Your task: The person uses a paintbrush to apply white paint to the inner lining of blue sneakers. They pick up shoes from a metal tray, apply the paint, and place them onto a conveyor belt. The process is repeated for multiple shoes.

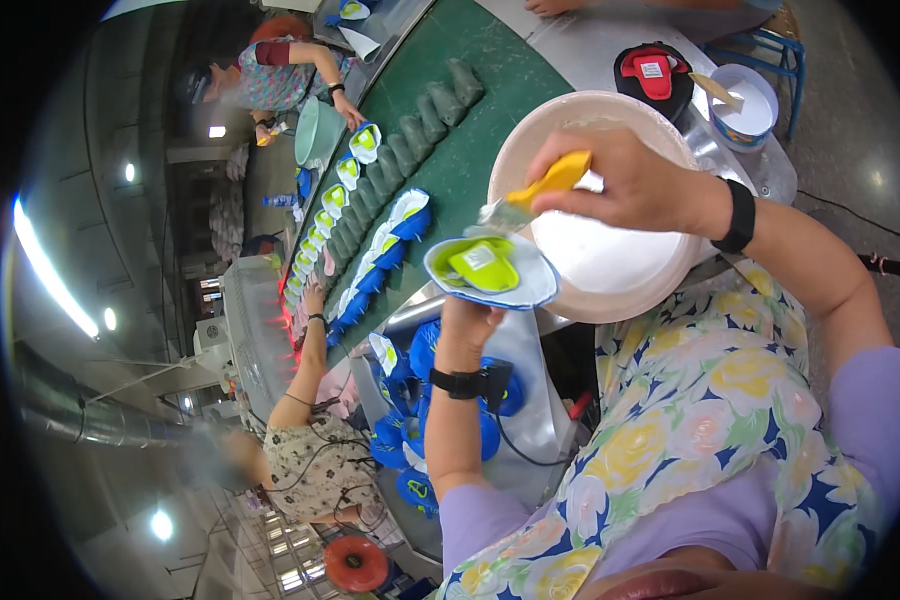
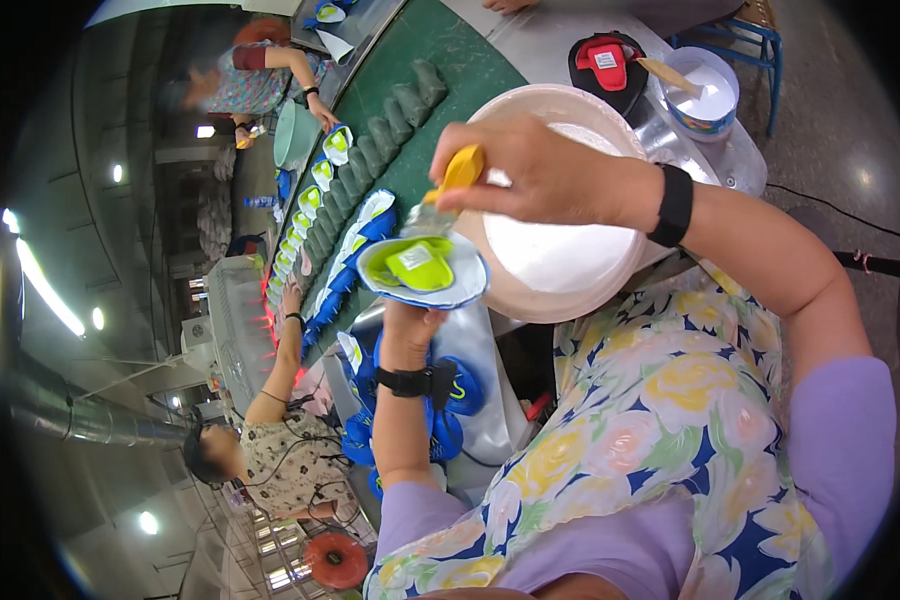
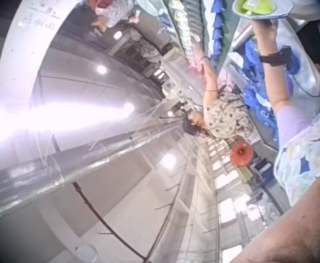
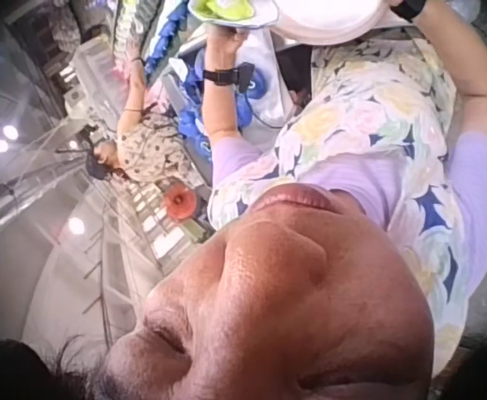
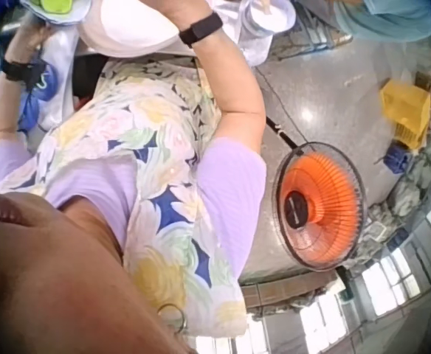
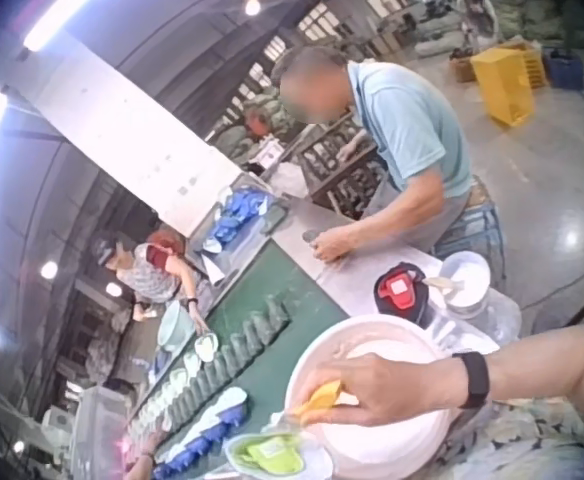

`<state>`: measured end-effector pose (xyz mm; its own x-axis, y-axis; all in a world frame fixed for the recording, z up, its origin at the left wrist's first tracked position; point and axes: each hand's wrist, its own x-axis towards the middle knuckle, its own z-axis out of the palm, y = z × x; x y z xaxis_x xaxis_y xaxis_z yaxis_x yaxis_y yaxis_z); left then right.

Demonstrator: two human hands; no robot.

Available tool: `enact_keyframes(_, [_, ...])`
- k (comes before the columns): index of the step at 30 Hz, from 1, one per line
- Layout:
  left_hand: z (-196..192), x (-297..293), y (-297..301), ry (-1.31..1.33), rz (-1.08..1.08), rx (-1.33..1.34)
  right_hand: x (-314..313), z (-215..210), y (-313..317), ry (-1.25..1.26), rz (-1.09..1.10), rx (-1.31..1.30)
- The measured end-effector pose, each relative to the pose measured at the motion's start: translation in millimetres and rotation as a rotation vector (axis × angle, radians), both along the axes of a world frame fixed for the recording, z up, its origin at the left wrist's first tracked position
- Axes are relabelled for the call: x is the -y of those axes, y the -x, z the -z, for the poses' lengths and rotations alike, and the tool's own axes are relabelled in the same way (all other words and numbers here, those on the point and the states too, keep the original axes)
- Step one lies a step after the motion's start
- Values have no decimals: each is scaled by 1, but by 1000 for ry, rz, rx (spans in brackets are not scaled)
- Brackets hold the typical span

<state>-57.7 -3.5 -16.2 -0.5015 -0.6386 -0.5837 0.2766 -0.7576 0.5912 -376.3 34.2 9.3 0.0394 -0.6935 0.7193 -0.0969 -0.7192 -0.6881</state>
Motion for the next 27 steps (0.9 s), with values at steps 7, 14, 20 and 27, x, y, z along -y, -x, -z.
enact_keyframes(7, [-8,-46,66,-233,-16,-188,3,-4,-25,262,-169,-194])
enact_keyframes(14, [1,-32,39,-81,-134,-43,11,3,-13,-131,-75,-288])
enact_keyframes(20, [-3,-21,27,283,-84,23,11,-6,6,-375,-103,-326])
enact_keyframes(27, [-29,-12,53,490,11,133,12,0,-10,121,-68,-290])
